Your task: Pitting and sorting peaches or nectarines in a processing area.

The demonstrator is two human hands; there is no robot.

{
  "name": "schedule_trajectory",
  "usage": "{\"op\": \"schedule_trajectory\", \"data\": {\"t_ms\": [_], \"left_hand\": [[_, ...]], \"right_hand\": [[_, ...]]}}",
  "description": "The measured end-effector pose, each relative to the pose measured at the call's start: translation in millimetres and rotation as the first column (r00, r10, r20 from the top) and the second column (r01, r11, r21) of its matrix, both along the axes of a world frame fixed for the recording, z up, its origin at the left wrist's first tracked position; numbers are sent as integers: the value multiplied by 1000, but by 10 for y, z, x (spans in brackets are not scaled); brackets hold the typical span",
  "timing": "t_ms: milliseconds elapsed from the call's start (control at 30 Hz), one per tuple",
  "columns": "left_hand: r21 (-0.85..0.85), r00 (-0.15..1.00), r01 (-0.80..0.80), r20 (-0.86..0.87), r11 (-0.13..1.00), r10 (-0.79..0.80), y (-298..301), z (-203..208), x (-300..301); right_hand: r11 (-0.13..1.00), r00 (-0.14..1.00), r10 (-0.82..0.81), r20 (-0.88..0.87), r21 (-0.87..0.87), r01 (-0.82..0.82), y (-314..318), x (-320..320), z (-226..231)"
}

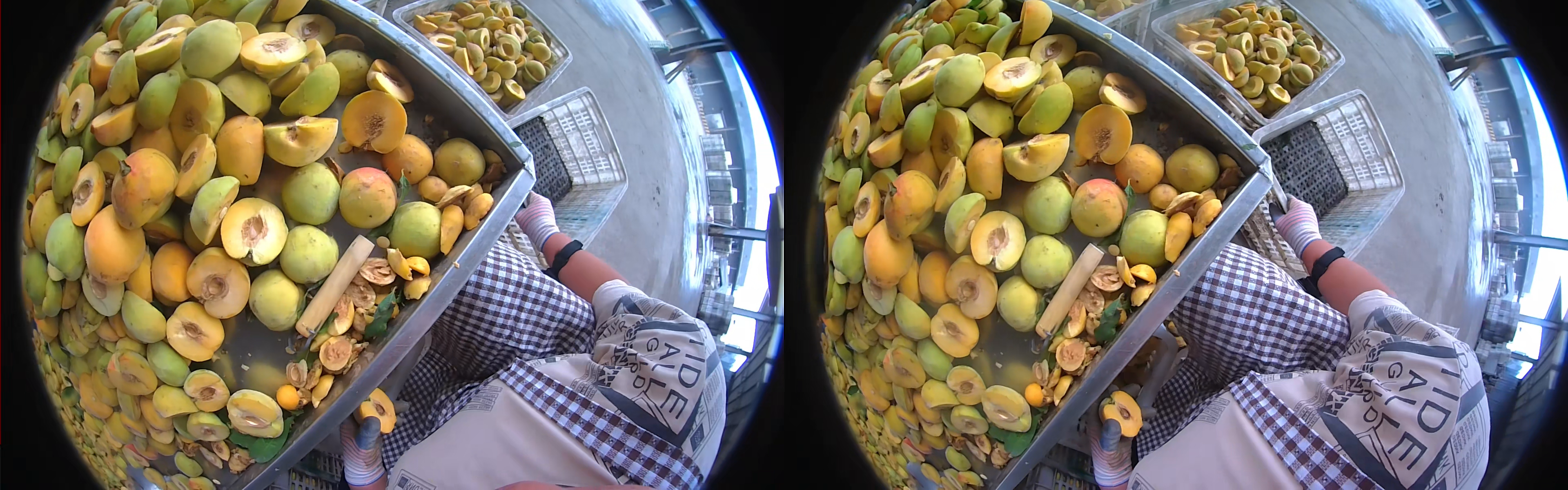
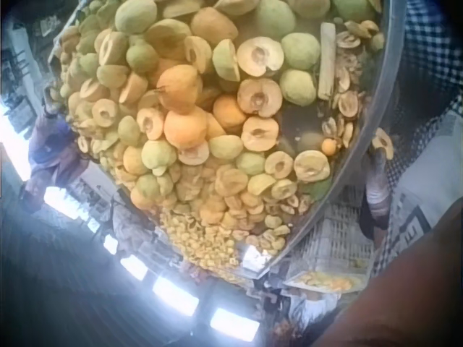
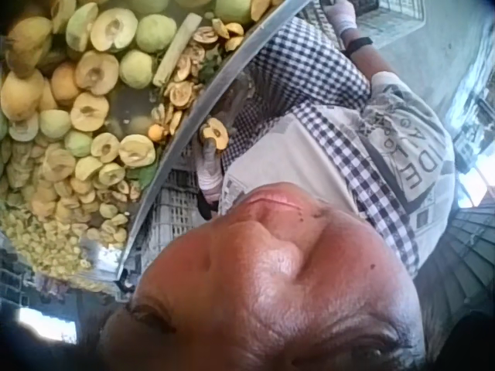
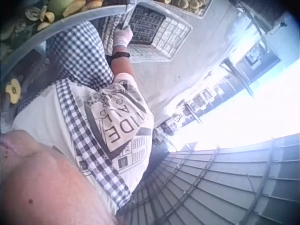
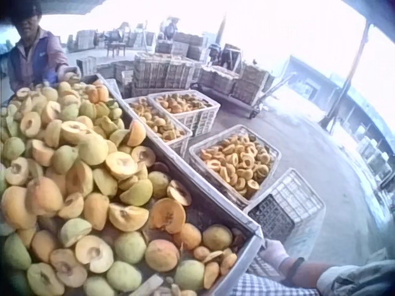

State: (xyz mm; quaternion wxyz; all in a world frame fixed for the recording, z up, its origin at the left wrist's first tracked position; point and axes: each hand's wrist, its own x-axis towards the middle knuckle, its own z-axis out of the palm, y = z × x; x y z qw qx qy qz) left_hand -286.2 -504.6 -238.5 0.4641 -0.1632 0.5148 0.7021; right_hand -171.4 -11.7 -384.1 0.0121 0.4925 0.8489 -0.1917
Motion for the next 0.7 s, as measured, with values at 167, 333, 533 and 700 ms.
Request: {"op": "schedule_trajectory", "data": {"t_ms": [167, 333, 533, 700], "left_hand": [[54, 988, 151, 17, 987, -152, -67, 6, -74], [42, 976, 220, 1, 975, -220, -113, 149, -82], [-49, 985, 3, -171, 999, -12, -41, 418, 191], [-143, 935, -77, -353, 987, 22, -170, 366, 515]], "right_hand": [[999, 995, -34, 99, 37, 31, -226, -132, 239], [998, 986, -39, 162, -50, 48, -348, -329, 627], [986, 999, 23, 42, -165, -16, -163, -48, 419], [933, 896, 268, 353, -327, -150, -212, 665, 652]]}}
